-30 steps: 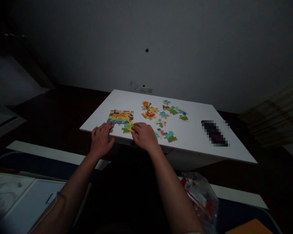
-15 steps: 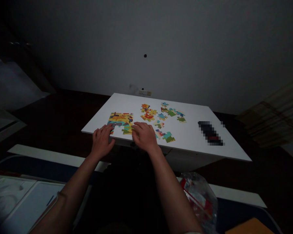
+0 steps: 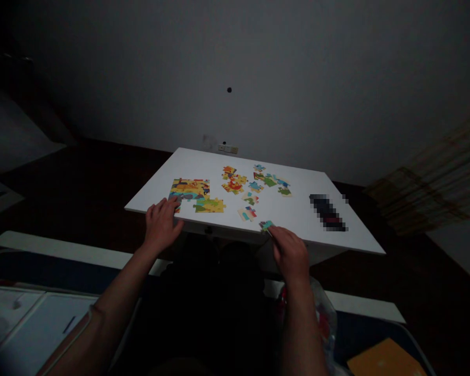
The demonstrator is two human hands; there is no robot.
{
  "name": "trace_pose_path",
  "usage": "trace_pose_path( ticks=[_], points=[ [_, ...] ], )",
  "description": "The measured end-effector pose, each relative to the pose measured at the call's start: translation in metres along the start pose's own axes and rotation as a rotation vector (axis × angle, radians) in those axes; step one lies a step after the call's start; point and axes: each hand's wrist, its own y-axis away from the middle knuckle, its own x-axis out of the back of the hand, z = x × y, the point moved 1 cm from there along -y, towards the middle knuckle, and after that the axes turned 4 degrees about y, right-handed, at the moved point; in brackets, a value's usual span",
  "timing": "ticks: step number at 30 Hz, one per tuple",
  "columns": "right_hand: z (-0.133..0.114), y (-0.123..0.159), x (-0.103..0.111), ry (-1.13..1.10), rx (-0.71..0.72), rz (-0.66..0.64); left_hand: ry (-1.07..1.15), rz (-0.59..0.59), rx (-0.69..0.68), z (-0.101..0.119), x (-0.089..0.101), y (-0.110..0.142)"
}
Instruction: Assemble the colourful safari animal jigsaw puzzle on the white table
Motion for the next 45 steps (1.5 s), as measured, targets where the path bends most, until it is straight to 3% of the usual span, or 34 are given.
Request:
trace_pose_path(
  ticks=[3,4,5,9,14,18,32,45],
  points=[
    [-0.031,-0.012,0.000,-0.049,-0.181,0.275,0.003,0.006,0.001,0.002,-0.001,0.001],
    [-0.047,-0.020,-0.003,-0.089,-0.214,0.314,0.005,0.008,0.002,0.002,-0.002,0.001],
    [-0.065,-0.029,-0.008,-0.150,-0.191,0.290,0.006,0.009,0.001,0.001,-0.002,0.001],
    [-0.137,-0.069,-0.043,-0.315,0.112,-0.046,0.003,-0.013,-0.029,-0.002,0.002,0.005],
    [-0.180,-0.097,-0.085,-0.240,0.277,-0.228,-0.004,-0.043,-0.069,-0.007,0.008,0.009],
    [-0.186,-0.099,-0.095,-0.255,0.283,-0.269,-0.010,-0.045,-0.057,-0.007,0.008,0.011],
    [-0.182,-0.093,-0.109,-0.353,0.212,-0.183,0.001,-0.038,-0.037,-0.006,0.004,0.010],
    [-0.186,-0.096,-0.099,-0.286,0.209,-0.296,-0.023,-0.032,-0.041,-0.007,0.001,0.010]
  ],
)
